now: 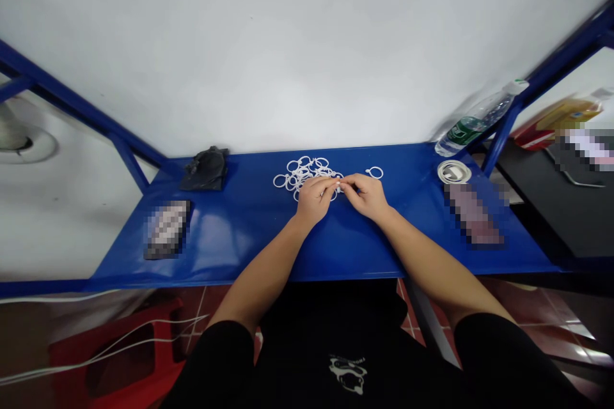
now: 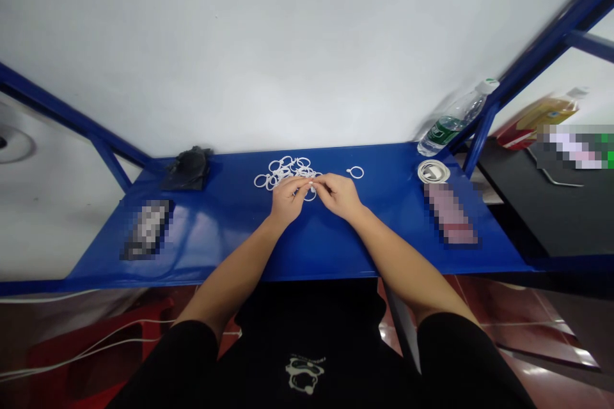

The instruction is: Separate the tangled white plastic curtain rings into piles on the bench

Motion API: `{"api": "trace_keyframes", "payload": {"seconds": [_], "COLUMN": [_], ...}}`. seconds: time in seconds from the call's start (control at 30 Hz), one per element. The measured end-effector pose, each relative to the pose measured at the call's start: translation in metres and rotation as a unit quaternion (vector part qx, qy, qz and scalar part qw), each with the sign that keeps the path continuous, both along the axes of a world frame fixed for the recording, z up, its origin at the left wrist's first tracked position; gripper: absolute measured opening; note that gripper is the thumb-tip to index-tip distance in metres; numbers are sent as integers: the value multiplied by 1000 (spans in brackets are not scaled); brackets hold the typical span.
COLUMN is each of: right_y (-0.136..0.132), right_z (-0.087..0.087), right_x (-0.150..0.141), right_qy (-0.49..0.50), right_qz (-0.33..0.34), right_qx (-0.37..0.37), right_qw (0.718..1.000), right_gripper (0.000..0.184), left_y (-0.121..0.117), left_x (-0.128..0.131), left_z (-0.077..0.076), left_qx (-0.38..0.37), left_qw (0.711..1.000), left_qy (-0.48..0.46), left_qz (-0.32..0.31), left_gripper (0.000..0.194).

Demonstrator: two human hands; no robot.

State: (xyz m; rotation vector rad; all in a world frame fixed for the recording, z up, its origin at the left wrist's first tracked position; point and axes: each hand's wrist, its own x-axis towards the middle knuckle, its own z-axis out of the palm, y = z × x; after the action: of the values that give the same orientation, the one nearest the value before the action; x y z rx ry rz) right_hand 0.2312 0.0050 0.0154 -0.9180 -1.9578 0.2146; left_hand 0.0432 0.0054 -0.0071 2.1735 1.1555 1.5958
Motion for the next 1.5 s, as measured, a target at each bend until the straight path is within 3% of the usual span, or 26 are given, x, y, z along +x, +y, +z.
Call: {"api": "trace_keyframes", "payload": {"seconds": [0.27,0.53,0.67,0.83,1.0,1.13,1.5], "right_y": [2,12,21,32,44,50,55], "right_z": [2,5,16,27,20,12,-2], "right_x": [2,16,35,64,87,93,92], "right_qy": [0,-37,-44,-99,-182,-195,-209], "right_qz": [11,-25,-127,-294,-361,-375,-331], "right_qx": [-6,-1,-38,-99,-202,-257,-224], "right_qw": [1000,999,990,945,892,869,892], "right_gripper": [23,19,18,16,15,17,23], "left_y": [1,1,-2,-8,-8,-7,-6], "left_x": [1,2,4,6,6,4,6], "left_z": [0,-1,-2,-3,-5,-6,-4], "left_qx": [-19,-22,-47,-115,-155,-160,-154], "left_qw": [999,998,989,938,921,925,932], "left_qy": [-33,14,125,322,354,344,327], "left_qz": [22,-62,-61,-54,-44,-33,-17], "left_gripper": [19,27,33,41,46,48,44]}}
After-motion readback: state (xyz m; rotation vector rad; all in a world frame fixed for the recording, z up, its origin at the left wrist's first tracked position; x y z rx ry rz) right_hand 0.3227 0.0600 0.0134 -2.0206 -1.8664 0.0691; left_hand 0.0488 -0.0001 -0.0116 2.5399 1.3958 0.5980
